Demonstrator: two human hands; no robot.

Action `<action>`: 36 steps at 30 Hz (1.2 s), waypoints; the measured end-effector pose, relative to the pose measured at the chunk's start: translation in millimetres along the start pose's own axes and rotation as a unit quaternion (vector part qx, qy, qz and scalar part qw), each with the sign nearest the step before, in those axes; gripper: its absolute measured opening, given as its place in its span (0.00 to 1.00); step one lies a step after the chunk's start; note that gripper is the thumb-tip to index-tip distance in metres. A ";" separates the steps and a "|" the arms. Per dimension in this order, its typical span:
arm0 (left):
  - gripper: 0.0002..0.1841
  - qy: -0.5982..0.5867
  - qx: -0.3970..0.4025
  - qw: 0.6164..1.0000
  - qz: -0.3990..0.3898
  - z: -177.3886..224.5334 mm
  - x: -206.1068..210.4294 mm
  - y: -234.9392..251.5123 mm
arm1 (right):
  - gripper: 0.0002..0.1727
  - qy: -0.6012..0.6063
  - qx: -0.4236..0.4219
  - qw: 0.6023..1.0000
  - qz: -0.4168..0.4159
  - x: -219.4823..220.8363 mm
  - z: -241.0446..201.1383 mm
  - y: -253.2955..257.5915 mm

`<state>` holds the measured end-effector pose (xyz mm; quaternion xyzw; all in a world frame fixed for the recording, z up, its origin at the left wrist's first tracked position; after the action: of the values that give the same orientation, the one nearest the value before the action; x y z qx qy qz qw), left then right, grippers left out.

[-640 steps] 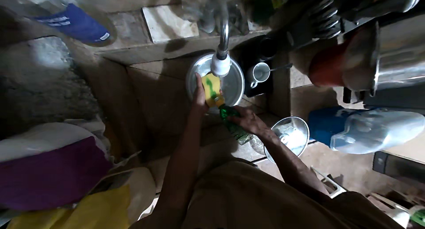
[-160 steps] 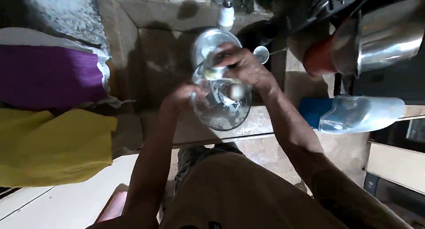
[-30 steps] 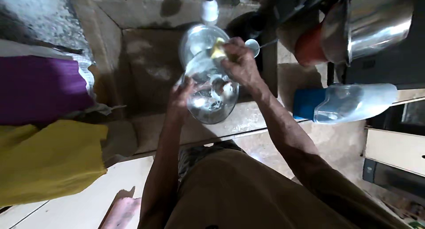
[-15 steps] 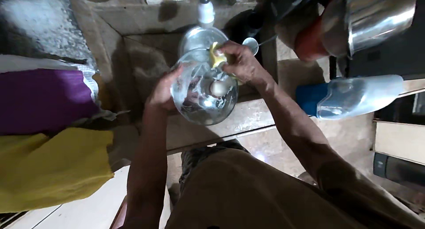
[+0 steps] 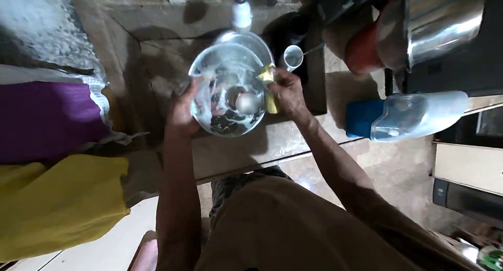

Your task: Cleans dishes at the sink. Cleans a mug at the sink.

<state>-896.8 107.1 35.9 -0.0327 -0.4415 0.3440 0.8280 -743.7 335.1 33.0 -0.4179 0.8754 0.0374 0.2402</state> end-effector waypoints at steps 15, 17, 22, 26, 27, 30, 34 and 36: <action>0.21 0.028 0.009 0.999 0.014 -36.5 8.6 -6.8 | 0.24 -0.237 -0.068 0.969 0.013 -4.2 -32.2 12.2; 0.17 0.053 0.007 0.997 0.048 -35.0 15.7 -12.7 | 0.29 -0.252 -0.034 0.967 0.003 -3.3 -28.5 8.6; 0.20 0.148 -0.026 0.989 0.017 -43.9 33.3 -8.5 | 0.25 -0.260 -0.168 0.950 -0.041 30.7 -75.0 9.9; 0.21 0.201 -0.032 0.979 0.014 -47.3 29.2 -6.3 | 0.19 -0.266 -0.317 0.901 -0.133 57.0 -103.7 -8.5; 0.22 0.208 -0.032 0.977 0.013 -47.2 30.0 -7.5 | 0.18 -0.270 -0.334 0.893 -0.135 58.5 -103.4 -10.2; 0.23 0.181 -0.019 0.983 0.006 -49.7 26.7 -9.1 | 0.18 -0.242 -0.273 0.927 -0.089 40.4 -85.6 3.5; 0.24 0.113 0.061 0.991 0.020 -38.1 17.0 -28.9 | 0.20 -0.159 -0.020 0.987 -0.017 0.5 -24.3 22.7; 0.24 0.080 0.080 0.993 0.044 -38.2 10.4 -37.0 | 0.19 -0.118 0.103 0.988 0.008 -2.1 6.8 3.4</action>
<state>-844.1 94.7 33.4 -0.0127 -0.3432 0.4105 0.8447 -742.4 340.6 27.5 -0.3764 0.8436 -0.0022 0.3829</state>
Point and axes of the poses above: each hand's wrist, its own y-axis towards the middle knuckle, its own x-axis out of the palm, z = x × y, the point moved 8 cm from there along y, towards the middle knuckle, and after that the axes turned 14 degrees about -y, right-handed, at the moved point
